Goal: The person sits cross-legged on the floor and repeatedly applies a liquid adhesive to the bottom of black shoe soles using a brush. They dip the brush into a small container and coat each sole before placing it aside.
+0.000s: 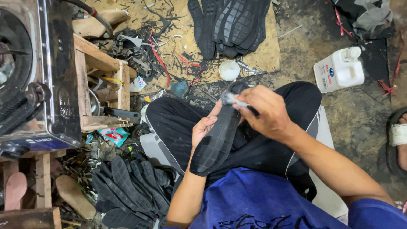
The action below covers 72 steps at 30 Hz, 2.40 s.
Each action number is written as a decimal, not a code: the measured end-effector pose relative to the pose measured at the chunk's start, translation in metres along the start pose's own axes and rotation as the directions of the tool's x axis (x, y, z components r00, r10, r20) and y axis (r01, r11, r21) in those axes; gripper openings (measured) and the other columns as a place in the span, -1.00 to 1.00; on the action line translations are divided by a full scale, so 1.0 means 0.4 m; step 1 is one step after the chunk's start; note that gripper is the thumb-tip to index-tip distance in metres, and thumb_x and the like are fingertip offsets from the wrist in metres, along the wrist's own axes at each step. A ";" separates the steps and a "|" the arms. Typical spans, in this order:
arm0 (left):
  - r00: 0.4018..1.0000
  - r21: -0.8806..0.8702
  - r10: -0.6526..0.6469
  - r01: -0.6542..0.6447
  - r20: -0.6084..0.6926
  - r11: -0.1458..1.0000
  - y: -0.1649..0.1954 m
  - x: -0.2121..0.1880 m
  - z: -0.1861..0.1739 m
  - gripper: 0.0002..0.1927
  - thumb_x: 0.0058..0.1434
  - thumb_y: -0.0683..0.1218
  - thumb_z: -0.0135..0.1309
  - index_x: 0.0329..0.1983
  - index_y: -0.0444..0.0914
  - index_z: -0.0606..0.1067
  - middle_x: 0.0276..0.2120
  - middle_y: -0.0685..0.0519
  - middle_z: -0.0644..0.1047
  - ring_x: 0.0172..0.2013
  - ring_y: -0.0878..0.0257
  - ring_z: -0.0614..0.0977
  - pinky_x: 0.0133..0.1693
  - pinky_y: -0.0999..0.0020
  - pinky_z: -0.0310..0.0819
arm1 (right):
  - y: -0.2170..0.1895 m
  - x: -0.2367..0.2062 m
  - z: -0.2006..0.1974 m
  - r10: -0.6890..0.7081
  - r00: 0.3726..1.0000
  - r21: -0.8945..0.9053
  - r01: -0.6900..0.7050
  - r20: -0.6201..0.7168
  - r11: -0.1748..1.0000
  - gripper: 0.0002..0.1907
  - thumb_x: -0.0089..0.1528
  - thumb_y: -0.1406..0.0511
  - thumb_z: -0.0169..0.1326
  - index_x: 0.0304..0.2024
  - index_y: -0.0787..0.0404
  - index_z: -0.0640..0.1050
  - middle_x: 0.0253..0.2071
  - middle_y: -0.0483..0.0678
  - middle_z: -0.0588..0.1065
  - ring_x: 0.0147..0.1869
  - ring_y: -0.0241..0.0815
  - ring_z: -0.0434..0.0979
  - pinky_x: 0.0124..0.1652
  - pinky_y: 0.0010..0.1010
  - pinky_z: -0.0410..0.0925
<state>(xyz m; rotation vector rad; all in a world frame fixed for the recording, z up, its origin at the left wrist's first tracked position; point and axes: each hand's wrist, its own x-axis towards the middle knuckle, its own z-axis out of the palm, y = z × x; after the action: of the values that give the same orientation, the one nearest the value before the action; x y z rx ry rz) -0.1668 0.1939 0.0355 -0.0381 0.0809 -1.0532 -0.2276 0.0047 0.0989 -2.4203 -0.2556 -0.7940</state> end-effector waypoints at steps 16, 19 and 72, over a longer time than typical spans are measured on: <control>0.990 -0.138 0.086 -0.070 0.116 0.988 -0.017 0.014 -0.002 -0.18 0.36 -0.10 -0.13 0.64 -0.29 -0.12 0.52 -0.18 0.11 0.49 -0.06 0.19 0.52 -0.03 -0.07 | 0.019 -0.008 -0.019 0.113 0.982 -0.011 -0.116 -0.153 0.993 -0.75 0.22 0.48 0.32 -0.09 0.34 0.56 -0.16 0.10 0.56 -0.09 0.06 0.59 -0.10 -0.26 0.43; 0.995 -0.115 0.048 -0.038 0.085 0.993 -0.027 0.020 -0.012 -0.23 0.52 0.07 -0.20 0.67 -0.29 -0.13 0.52 -0.16 0.12 0.48 0.01 0.22 0.52 0.01 -0.02 | -0.012 -0.006 0.004 0.113 0.990 -0.015 -0.115 -0.085 0.993 -0.78 0.19 0.48 0.30 -0.14 0.31 0.57 -0.19 0.09 0.56 -0.13 0.07 0.58 -0.13 -0.23 0.43; 0.973 -0.214 0.143 -0.103 0.179 0.971 0.070 0.205 -0.223 -0.04 0.42 0.50 -0.18 0.59 -0.25 0.07 0.49 -0.17 0.18 0.50 -0.19 0.08 0.40 -0.05 0.23 | -0.049 -0.139 0.170 0.028 0.992 0.019 -0.031 0.120 0.999 -0.80 0.19 0.42 0.27 -0.16 0.31 0.54 -0.34 0.08 0.45 -0.29 0.12 0.49 -0.29 -0.11 0.36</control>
<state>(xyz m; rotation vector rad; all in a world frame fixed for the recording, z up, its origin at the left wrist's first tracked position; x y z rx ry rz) -0.1098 0.1373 -0.0594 -0.3173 0.0138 -0.9087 -0.2463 0.0596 0.0303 -2.4498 -0.2726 -0.6305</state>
